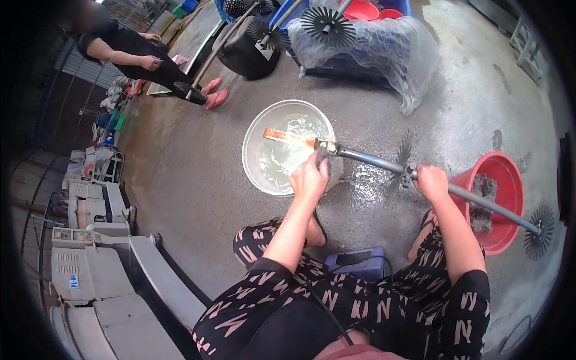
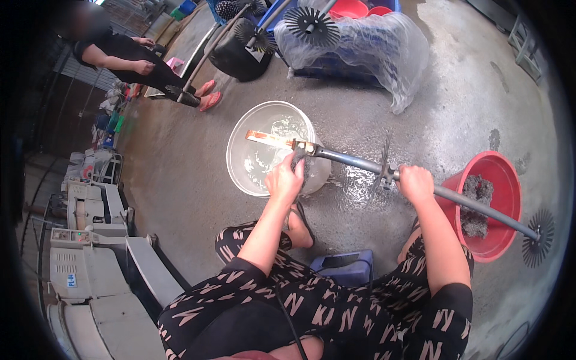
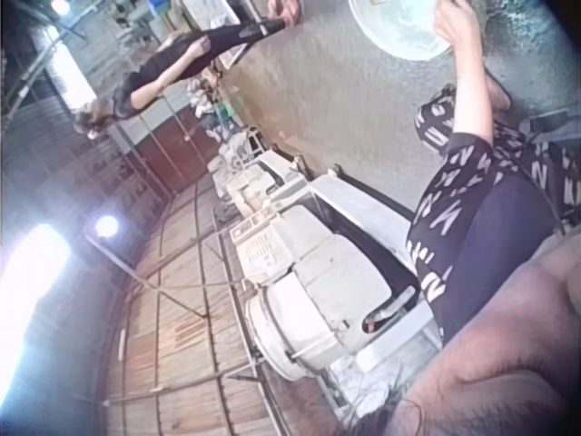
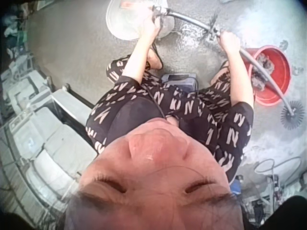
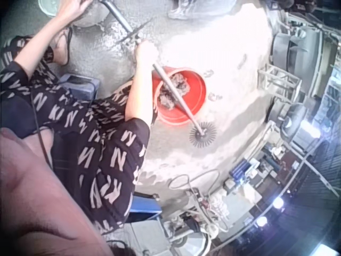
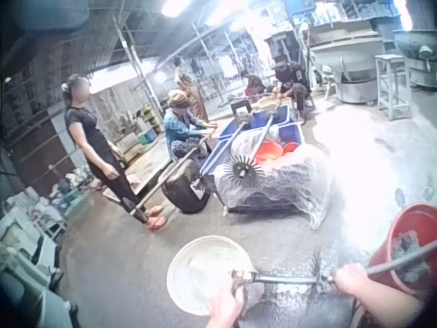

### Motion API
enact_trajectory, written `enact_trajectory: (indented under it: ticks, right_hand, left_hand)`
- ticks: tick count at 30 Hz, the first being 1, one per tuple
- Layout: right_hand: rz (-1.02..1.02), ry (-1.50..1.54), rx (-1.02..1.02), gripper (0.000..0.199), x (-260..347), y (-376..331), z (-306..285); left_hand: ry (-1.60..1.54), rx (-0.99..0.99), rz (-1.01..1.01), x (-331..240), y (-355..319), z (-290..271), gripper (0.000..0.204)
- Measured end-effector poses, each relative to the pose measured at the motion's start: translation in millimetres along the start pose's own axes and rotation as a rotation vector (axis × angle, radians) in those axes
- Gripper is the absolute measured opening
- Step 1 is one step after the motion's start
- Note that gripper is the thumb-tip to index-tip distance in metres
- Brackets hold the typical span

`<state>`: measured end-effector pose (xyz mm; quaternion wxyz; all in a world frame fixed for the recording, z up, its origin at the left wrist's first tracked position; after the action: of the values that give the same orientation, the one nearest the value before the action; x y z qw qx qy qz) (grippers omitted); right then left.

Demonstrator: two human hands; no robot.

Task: The person sits on a low stool and scrubs a flat metal bar with a grey scouring pad, repeatedly dipping it into a white bucket of water. They hold the bar with one hand and scrub with the other, occasionally rinsing the pad in the water.

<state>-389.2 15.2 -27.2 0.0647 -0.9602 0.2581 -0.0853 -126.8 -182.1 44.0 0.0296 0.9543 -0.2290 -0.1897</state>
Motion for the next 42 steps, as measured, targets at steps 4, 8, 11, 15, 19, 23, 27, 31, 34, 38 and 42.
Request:
enact_trajectory:
  ticks: [4, 8, 11, 15, 19, 23, 27, 31, 34, 38, 42]
  right_hand:
    - [-0.009, -0.005, -0.023, 0.017, -2.3, -0.3, -1.8]
    - [-0.023, 0.001, -0.020, 0.016, 5.6, -3.0, -8.4]
    - [0.001, 0.006, -0.009, 0.017, 3.2, -2.0, -7.4]
    - [-0.010, 0.019, -0.022, 0.017, 3.4, -2.4, -10.4]
    - [-0.027, 0.005, -0.036, 0.017, 2.2, -3.2, -3.2]
    - [-0.036, 0.005, -0.033, 0.018, 5.2, -0.6, -8.9]
    - [-0.011, -0.014, -0.009, 0.019, 0.0, 0.6, -2.9]
    - [0.000, -0.009, 0.015, 0.020, 1.9, -1.3, -3.9]
    - [0.011, -0.004, 0.022, 0.020, -1.4, 0.0, -2.3]
    - [0.005, -0.016, 0.023, 0.019, 1.4, -0.3, -2.3]
    - [0.002, -0.022, 0.012, 0.019, 2.9, -0.1, -2.5]
  left_hand:
    - [-0.106, -0.069, 0.004, -4.9, -6.0, -20.5, 0.029]
    - [-0.014, -0.062, 0.036, -32.9, 31.0, -12.1, 0.023]
    - [0.031, 0.013, -0.068, -12.4, 12.6, -6.5, 0.024]
    - [0.081, 0.093, -0.141, 11.8, -7.1, -5.2, 0.025]
    - [0.049, 0.027, -0.085, -17.6, 9.4, -16.3, 0.028]
    - [0.052, -0.029, -0.058, -15.5, 19.6, -12.4, 0.019]
    - [0.063, -0.002, -0.026, -24.8, 25.1, -11.2, 0.020]
    - [0.106, 0.007, -0.064, 9.3, -5.9, -5.6, 0.019]
    - [-0.029, -0.138, 0.026, -10.7, -8.2, -29.9, 0.018]
    - [0.067, -0.116, 0.001, -23.7, 21.6, -11.6, 0.015]
    - [0.038, -0.043, -0.029, -6.2, -1.1, 3.6, 0.022]
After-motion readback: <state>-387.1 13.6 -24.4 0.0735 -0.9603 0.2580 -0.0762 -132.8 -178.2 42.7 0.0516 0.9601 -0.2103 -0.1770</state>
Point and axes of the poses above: each hand's wrist, its own y-axis towards the middle knuckle, its own z-axis out of the palm, x = y × z, the point moved 10 cm from there along y, towards the middle knuckle, and after that the axes turned 1 degree about -y, right-handed, at the moved point
